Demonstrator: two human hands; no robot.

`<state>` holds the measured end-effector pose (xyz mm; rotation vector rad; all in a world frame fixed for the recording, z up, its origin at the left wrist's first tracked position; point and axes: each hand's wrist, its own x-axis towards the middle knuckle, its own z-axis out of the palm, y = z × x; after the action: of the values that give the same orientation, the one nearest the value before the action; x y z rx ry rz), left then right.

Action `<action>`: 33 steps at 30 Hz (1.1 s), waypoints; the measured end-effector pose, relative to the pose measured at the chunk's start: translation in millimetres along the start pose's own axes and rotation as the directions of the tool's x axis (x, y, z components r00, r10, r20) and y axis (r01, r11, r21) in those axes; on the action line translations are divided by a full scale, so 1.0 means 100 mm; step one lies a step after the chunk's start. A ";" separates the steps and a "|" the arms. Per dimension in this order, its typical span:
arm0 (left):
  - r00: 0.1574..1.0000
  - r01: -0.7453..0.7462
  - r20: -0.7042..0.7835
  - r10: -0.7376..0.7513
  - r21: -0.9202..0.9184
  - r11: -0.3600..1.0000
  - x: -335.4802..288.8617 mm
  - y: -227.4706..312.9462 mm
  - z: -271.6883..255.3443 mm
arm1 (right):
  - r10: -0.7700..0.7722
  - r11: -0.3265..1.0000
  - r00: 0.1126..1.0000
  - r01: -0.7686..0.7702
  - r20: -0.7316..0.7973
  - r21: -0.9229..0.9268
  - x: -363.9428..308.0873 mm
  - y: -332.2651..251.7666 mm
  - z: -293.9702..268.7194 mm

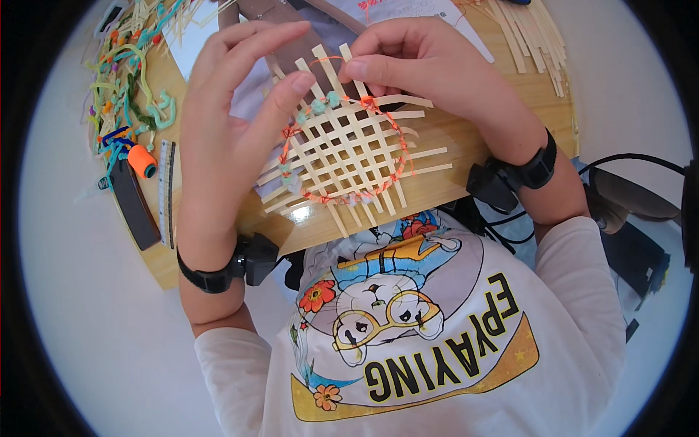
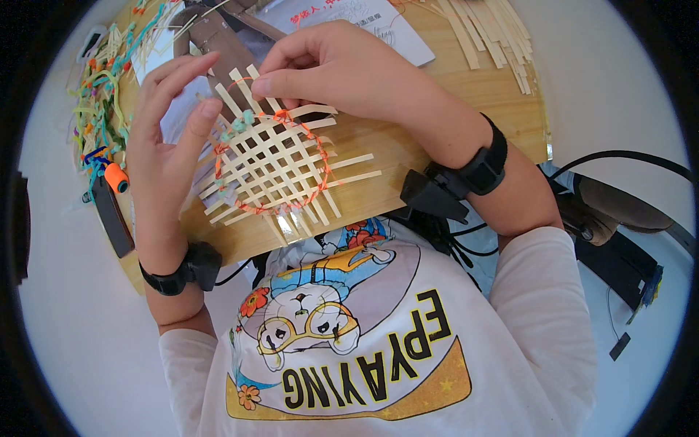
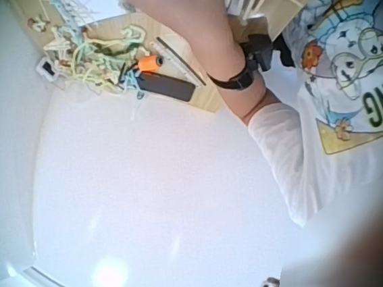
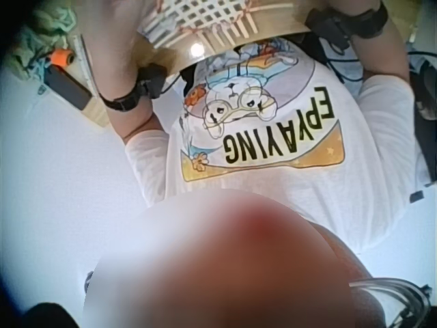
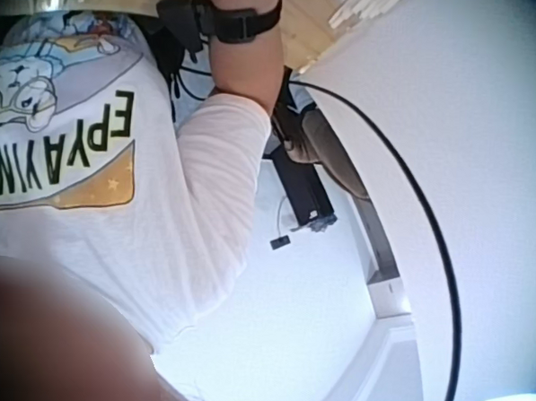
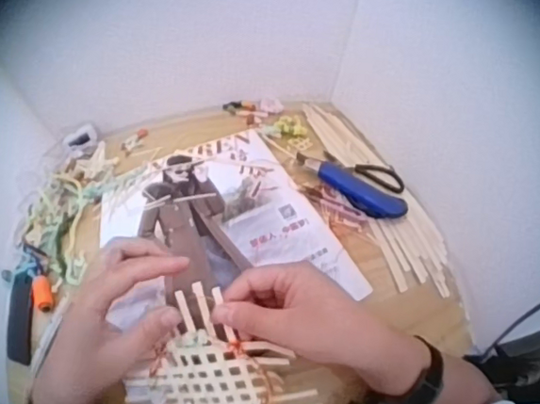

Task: Weaving a small circular craft using bamboo strips and colorful string.

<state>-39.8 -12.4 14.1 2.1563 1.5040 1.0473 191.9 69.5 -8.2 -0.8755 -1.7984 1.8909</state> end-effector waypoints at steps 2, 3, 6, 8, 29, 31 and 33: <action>0.999 -0.045 -0.013 0.047 0.116 0.992 0.00 0.04 0.04 | -0.009 1.000 1.000 0.009 -0.001 -0.017 0.00 0.00 0.03; 0.995 -0.090 -0.022 0.098 0.232 0.968 -0.01 0.07 0.06 | -0.021 0.999 1.000 0.021 -0.003 -0.037 0.00 0.00 0.04; 0.984 -0.167 -0.005 0.179 0.335 0.927 0.02 0.10 0.09 | -0.027 0.999 0.999 0.028 0.039 -0.025 0.00 0.00 0.08; 0.983 -0.168 -0.010 0.183 0.350 0.922 0.01 0.11 0.12 | -0.030 0.999 0.999 0.030 0.027 -0.024 -0.01 0.00 0.11; 0.975 -0.222 0.066 0.214 0.183 0.958 -0.04 0.23 0.09 | -0.103 0.994 0.995 0.102 0.015 0.026 0.08 0.14 0.08; 0.987 -0.159 0.019 0.158 0.141 0.977 -0.03 0.16 0.05 | -0.084 0.996 0.996 0.084 0.001 -0.004 0.06 0.11 0.07; 0.982 -0.094 -0.156 0.107 0.088 0.992 0.01 0.05 0.06 | -0.064 0.998 0.998 0.064 0.013 -0.018 0.06 0.10 0.08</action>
<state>-31.8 -12.7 14.0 2.2719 1.5451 1.2418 183.5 66.5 -19.6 -0.8036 -1.8319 1.8470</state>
